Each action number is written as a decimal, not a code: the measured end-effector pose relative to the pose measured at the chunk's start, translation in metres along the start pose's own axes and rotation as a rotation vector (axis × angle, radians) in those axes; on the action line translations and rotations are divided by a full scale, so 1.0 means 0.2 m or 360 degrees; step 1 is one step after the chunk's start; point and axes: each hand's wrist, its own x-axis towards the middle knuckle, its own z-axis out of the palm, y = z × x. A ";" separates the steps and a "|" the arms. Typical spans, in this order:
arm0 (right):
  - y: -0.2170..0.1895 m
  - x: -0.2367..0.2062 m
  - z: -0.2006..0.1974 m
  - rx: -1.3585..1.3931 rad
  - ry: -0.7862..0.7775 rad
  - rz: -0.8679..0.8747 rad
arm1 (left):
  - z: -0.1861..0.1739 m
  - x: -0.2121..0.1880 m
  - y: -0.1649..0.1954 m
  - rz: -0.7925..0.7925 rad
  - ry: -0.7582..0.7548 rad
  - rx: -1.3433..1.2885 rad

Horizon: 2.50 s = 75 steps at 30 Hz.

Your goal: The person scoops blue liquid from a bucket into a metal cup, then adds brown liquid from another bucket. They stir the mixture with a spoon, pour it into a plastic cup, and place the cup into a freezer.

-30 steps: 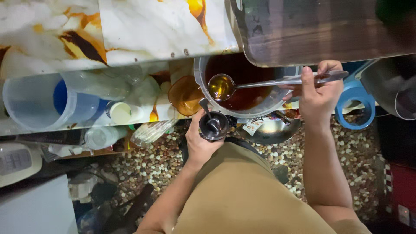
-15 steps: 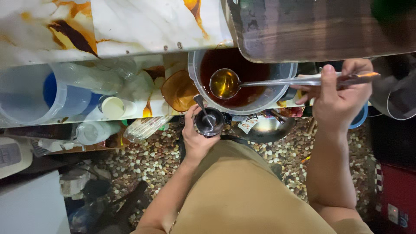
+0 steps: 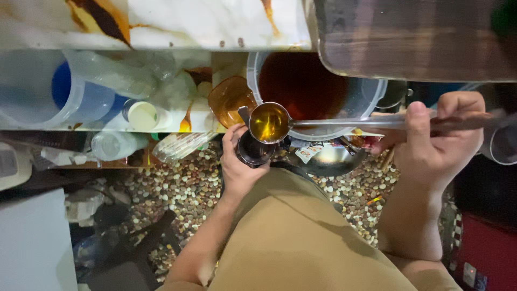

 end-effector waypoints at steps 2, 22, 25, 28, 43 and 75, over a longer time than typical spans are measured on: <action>0.01 -0.01 0.03 0.0006 -0.0040 0.0035 | -0.03 0.00 0.00 -0.0082 0.0029 0.0066; 0.04 0.00 0.50 0.0082 -0.0892 -0.0331 | -0.37 0.03 -0.01 -0.0067 0.0459 -0.0001; 0.06 0.05 0.56 0.0170 -0.1121 -0.0444 | -0.44 0.03 -0.01 -0.0108 0.0502 0.0054; 0.10 0.07 0.63 0.0143 -0.1287 -0.0660 | -0.51 0.04 -0.04 -0.0117 0.0525 -0.0021; 0.38 -0.11 0.94 0.0843 -0.1704 -0.0532 | -1.25 0.09 -0.27 0.0334 0.0371 0.0387; 0.72 -0.41 2.48 -0.0667 -0.1402 -0.0619 | -1.75 0.24 -0.71 -0.0043 0.0724 -0.0007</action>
